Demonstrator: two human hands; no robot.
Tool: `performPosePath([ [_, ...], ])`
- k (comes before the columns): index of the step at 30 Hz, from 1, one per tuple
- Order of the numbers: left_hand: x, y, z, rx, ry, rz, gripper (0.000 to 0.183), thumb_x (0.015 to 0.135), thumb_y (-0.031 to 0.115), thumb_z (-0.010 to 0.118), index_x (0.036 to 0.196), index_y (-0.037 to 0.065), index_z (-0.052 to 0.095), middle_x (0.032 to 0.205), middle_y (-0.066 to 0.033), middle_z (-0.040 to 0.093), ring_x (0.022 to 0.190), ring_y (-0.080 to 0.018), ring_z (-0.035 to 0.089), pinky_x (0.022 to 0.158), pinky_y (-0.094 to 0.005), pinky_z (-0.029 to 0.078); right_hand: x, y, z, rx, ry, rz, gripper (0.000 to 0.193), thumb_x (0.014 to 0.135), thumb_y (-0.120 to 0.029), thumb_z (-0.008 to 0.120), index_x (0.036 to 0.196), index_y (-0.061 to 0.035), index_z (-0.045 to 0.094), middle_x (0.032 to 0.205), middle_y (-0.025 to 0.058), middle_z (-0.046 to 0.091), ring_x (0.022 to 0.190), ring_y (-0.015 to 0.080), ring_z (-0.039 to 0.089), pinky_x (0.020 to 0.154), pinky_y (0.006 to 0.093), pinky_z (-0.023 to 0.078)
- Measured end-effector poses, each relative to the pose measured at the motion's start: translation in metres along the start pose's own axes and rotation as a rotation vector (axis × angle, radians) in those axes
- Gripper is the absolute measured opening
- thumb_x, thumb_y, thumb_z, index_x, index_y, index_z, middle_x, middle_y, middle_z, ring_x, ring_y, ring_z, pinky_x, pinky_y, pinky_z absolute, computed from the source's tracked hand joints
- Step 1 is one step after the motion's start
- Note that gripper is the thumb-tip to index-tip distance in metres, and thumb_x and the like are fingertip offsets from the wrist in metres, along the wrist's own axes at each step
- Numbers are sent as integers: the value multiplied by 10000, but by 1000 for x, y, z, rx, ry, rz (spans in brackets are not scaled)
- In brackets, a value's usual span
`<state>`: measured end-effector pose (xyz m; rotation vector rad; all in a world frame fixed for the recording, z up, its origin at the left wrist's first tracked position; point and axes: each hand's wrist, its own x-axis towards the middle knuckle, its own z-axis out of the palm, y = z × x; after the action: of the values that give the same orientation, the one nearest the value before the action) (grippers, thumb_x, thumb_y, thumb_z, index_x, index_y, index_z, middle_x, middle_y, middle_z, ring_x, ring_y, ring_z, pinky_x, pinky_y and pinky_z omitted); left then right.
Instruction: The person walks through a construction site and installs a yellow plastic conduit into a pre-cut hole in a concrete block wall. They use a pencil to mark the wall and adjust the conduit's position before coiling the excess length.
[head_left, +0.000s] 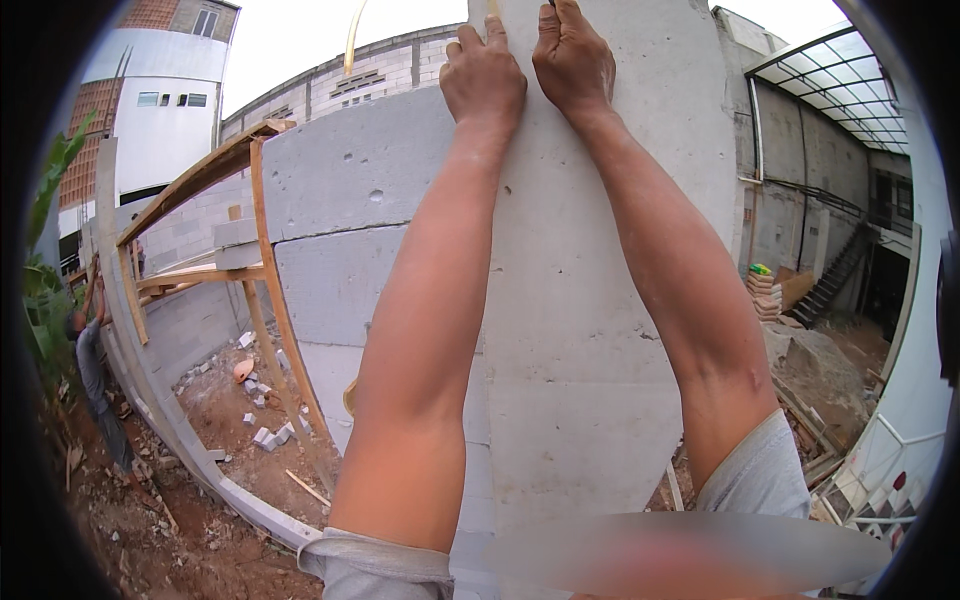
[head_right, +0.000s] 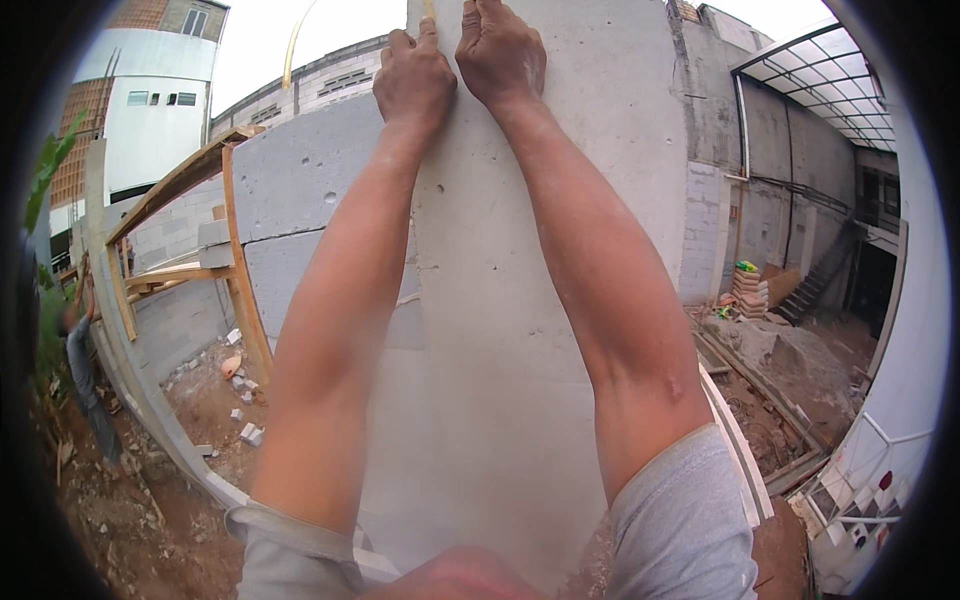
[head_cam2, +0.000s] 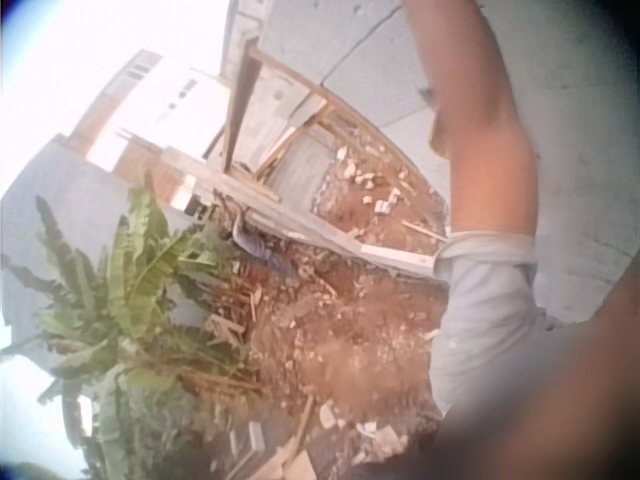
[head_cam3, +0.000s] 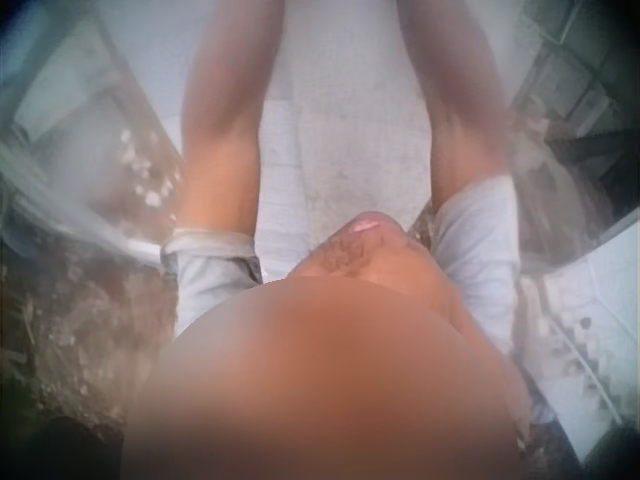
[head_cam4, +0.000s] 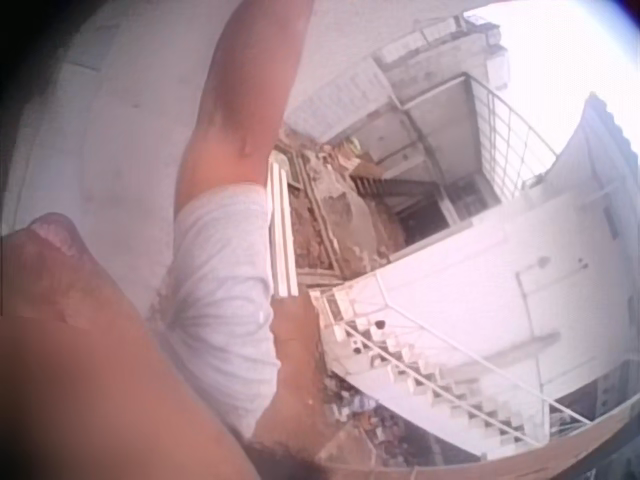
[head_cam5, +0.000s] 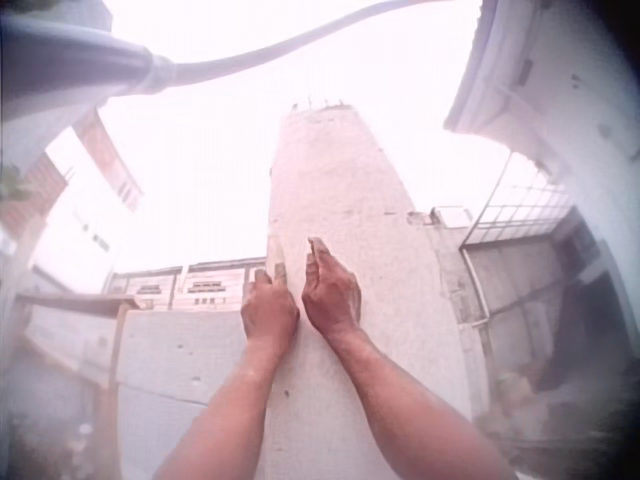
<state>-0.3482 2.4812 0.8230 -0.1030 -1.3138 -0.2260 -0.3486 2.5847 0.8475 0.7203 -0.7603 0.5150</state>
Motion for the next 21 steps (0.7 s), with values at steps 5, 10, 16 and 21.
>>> performPosePath([
  [5,30,-26,-22,-244,-223,-12,512,921,229,586,1428,164,622,1098,-121,704,995,-280,702,912,-418,553,-8,-2,-6,-148,-212,124,195,979,-173,547,1094,-29,609,885,218,701,783,426,672,746,534,516],
  [10,48,-45,-9,-377,-367,15,590,894,309,657,1470,205,583,1042,-107,751,980,-270,717,924,-404,548,-9,4,-1,-103,-171,-4,201,970,-172,572,1081,-24,651,876,192,700,828,383,675,775,511,514],
  [16,67,-56,10,-390,-312,14,667,780,172,582,1416,-29,565,1065,-326,707,1026,-390,715,948,-418,545,-13,1,-4,-65,-178,21,216,963,-207,607,977,-52,756,910,143,701,892,329,666,793,476,519],
  [21,81,-79,18,-781,-522,-101,620,847,102,621,1454,-2,549,888,-214,742,736,-283,732,684,-398,605,-13,-5,-8,-121,-301,-49,239,940,-292,647,922,-69,731,893,132,681,917,324,650,843,457,505],
])
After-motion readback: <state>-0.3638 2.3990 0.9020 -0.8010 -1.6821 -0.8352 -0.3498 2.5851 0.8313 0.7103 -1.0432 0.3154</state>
